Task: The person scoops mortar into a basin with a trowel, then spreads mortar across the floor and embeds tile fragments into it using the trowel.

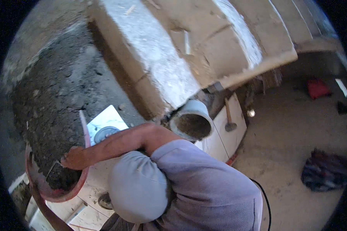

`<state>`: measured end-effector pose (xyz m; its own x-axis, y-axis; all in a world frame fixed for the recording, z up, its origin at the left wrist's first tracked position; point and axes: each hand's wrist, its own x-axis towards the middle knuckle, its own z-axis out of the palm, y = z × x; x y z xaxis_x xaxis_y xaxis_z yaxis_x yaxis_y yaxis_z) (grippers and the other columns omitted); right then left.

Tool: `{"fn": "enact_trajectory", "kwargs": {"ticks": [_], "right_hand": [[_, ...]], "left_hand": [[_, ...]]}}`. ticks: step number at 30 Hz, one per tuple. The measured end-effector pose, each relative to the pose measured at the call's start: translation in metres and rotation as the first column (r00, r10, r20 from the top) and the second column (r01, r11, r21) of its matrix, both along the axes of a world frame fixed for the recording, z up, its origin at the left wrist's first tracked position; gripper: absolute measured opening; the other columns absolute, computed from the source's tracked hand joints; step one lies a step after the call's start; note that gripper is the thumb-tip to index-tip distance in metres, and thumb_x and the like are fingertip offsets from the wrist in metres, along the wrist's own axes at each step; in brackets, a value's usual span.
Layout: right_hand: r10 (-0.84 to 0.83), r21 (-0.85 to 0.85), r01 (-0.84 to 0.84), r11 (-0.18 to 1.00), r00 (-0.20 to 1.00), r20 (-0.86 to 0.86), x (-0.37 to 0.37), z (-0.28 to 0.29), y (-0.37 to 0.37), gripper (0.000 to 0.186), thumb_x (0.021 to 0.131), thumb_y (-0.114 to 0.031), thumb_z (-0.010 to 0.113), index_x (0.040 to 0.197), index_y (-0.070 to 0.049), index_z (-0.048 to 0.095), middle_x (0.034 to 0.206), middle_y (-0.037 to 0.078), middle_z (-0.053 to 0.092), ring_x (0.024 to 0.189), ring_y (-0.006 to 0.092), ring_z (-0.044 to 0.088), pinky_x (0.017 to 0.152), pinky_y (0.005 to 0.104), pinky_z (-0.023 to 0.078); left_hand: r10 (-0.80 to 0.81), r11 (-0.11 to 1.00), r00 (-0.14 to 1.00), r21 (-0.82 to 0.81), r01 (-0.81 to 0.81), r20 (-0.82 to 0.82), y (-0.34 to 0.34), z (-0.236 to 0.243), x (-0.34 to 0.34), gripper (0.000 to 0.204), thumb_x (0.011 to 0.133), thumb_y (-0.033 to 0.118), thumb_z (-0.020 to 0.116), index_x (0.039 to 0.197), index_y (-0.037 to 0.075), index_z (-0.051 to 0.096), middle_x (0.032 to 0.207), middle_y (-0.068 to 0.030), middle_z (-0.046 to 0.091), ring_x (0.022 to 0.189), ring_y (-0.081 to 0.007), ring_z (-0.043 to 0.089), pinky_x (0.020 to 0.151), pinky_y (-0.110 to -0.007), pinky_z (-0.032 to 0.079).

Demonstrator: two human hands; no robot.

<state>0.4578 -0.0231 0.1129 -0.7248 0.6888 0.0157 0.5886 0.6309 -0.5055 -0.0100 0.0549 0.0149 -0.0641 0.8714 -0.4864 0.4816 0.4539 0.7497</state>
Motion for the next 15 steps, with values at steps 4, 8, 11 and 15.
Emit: {"fn": "enact_trajectory", "kwargs": {"ticks": [4, 8, 11, 15], "right_hand": [[-0.187, -0.341, 0.104, 0.934, 0.957, -0.220, 0.001, 0.010, 0.026, 0.024, 0.079, -0.015, 0.045, 0.102, -0.006, 0.047, 0.087, 0.017, 0.059, 0.077, 0.0345, 0.060, 0.065, 0.0437, 0.048], [-0.342, -0.151, 0.324, 0.934, 0.933, -0.110, 0.032, -0.006, 0.085, 0.051, 0.071, -0.027, 0.058, 0.115, -0.012, 0.039, 0.088, 0.018, 0.060, 0.076, 0.0362, 0.058, 0.066, 0.0468, 0.045], [-0.418, -0.069, 0.448, 0.891, 0.872, 0.255, 0.063, -0.007, 0.167, 0.050, 0.073, -0.026, 0.057, 0.117, -0.014, 0.037, 0.099, 0.021, 0.056, 0.078, 0.0368, 0.059, 0.064, 0.0478, 0.046], [-0.441, 0.151, 0.414, 0.898, 0.836, 0.328, 0.127, -0.060, 0.284, 0.051, 0.075, -0.023, 0.051, 0.118, -0.003, 0.032, 0.083, 0.023, 0.059, 0.076, 0.0408, 0.057, 0.067, 0.0495, 0.044]], "left_hand": [[-0.076, 0.985, 0.977, 0.135, 0.104, -0.199, -0.013, 0.037, 0.043, 0.041, 0.083, 0.029, 0.047, 0.111, -0.002, 0.046, 0.102, -0.0189, 0.053, 0.093, -0.0300, 0.051, 0.081, -0.037, 0.040], [0.034, 0.965, 0.960, 0.260, 0.042, -0.280, -0.024, 0.060, 0.077, 0.038, 0.083, 0.026, 0.048, 0.108, -0.003, 0.047, 0.098, -0.0207, 0.055, 0.090, -0.0318, 0.052, 0.080, -0.038, 0.040], [0.235, 0.936, 0.897, 0.336, -0.105, -0.374, -0.032, 0.068, 0.079, 0.033, 0.079, 0.021, 0.049, 0.101, -0.004, 0.049, 0.091, -0.0245, 0.055, 0.088, -0.0380, 0.051, 0.078, -0.040, 0.039], [0.306, 0.947, 0.838, 0.239, -0.216, -0.452, -0.035, 0.073, 0.085, 0.029, 0.079, 0.019, 0.050, 0.099, -0.002, 0.049, 0.091, -0.0243, 0.055, 0.090, -0.0401, 0.051, 0.077, -0.042, 0.040]]}}
